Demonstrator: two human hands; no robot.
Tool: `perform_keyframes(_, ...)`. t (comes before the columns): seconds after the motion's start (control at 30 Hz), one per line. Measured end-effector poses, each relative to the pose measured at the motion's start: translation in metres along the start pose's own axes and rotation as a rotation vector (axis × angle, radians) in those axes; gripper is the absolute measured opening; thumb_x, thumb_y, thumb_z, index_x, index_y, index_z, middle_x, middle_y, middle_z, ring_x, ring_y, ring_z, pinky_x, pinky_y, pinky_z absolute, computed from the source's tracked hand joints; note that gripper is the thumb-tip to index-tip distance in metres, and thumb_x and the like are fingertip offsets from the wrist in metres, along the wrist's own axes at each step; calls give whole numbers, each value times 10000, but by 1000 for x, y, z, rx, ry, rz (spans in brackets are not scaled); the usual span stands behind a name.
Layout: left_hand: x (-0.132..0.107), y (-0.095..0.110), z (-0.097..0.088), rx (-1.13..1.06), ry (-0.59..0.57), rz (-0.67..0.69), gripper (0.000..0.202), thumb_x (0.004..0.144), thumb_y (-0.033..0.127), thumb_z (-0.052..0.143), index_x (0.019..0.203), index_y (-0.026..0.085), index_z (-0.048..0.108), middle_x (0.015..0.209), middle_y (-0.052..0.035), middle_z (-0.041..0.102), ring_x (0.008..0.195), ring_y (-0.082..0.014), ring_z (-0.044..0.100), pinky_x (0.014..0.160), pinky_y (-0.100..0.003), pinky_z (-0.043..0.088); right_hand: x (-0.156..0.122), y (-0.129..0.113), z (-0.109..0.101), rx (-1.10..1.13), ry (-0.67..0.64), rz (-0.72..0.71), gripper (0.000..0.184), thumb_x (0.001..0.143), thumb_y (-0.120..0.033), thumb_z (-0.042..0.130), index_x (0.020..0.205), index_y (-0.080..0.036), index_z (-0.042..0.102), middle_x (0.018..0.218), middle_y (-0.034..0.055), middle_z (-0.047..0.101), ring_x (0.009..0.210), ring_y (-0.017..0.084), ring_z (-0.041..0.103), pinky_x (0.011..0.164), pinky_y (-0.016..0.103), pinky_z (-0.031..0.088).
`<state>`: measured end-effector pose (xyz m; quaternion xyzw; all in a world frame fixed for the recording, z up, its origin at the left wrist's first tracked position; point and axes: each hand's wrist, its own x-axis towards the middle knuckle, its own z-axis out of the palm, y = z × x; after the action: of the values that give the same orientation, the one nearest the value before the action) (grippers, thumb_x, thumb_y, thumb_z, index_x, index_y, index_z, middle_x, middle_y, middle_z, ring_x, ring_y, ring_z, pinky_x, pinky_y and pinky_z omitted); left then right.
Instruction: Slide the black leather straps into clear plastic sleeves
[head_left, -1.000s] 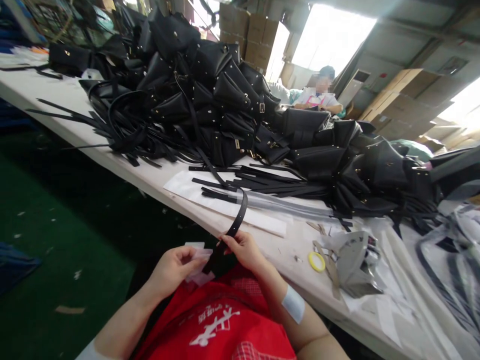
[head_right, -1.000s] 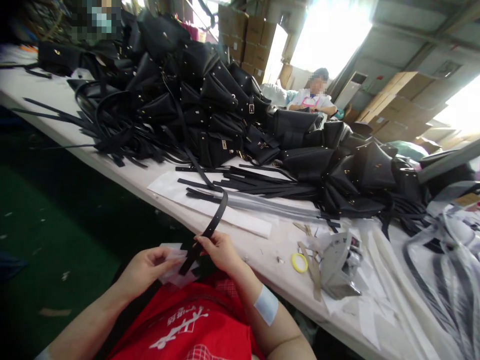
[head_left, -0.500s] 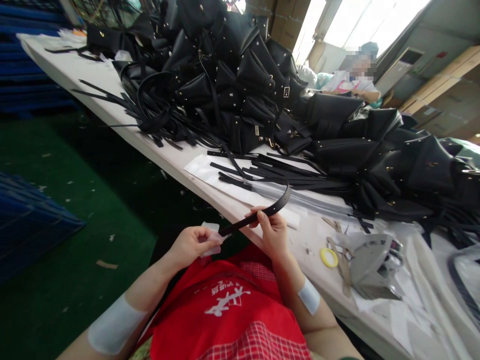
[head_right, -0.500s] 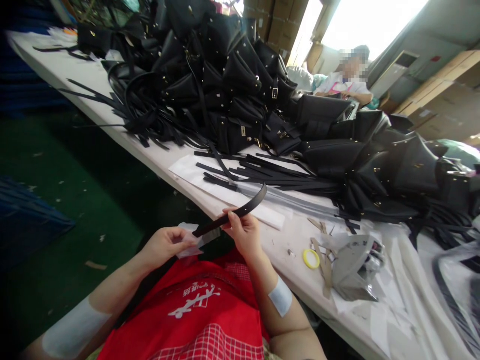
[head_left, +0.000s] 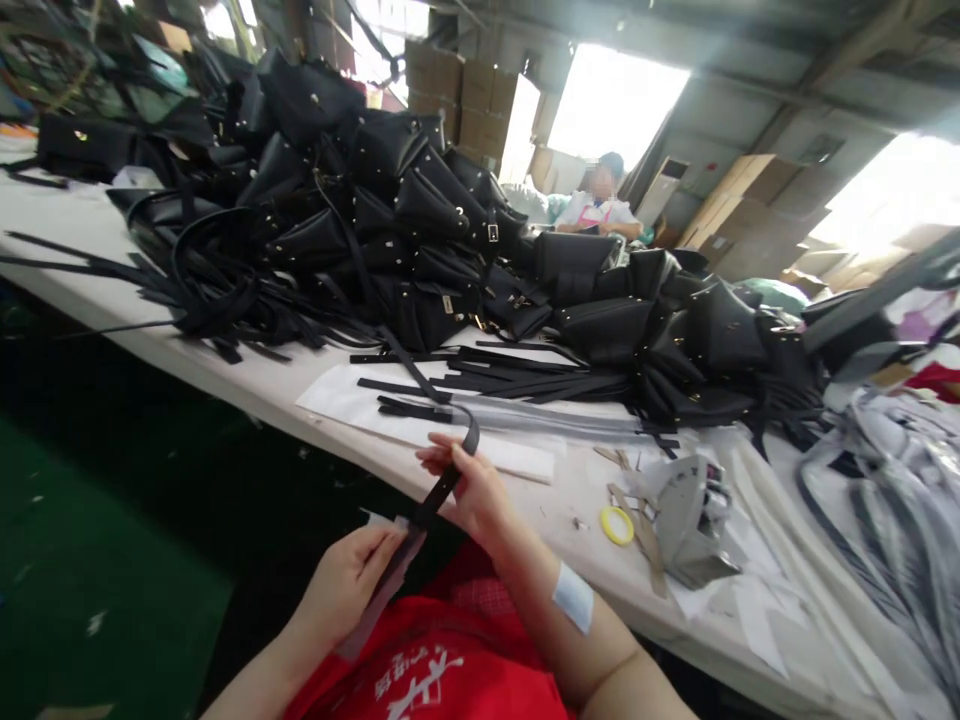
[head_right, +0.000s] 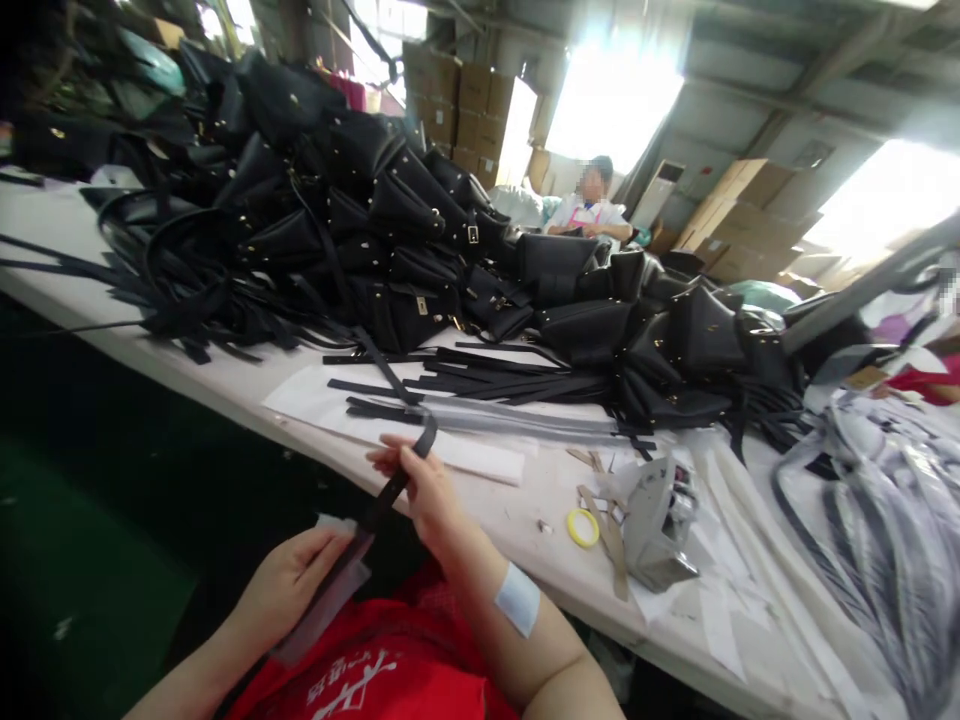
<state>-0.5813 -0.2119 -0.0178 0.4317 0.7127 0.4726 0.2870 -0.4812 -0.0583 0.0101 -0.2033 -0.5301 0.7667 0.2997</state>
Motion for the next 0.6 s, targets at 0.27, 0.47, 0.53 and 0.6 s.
perform_keyframes(0.27,15,8,-6,97,328,157,556,886,662,424,741,217,724,646,-44,720,578,-211,678,524,-247,517,-8,0,22,-130,-236,105,478,801,-561,674,1111,-203,736,1112,72,728,1080,267,641,1046,432,426)
perform_keyframes(0.47,13,6,-4,127,47,156,448,916,540,448,712,239,709,672,-15,727,641,-199,704,585,-222,541,17,-63,8,164,30,-109,303,771,-450,726,902,-178,756,823,53,729,821,203,667,909,365,488)
perform_keyframes(0.53,15,9,-3,96,55,139,439,920,527,438,737,233,708,672,-15,725,629,-198,695,576,-224,538,16,-59,9,33,-2,-110,300,768,-469,727,860,-185,759,823,44,730,834,203,660,901,354,485)
perform_keyframes(0.6,19,15,-4,85,141,134,436,925,513,424,770,222,710,627,-18,702,570,-195,664,528,-232,513,7,-38,15,-88,-74,-49,333,744,-507,732,847,-192,766,821,36,731,838,210,653,879,355,491)
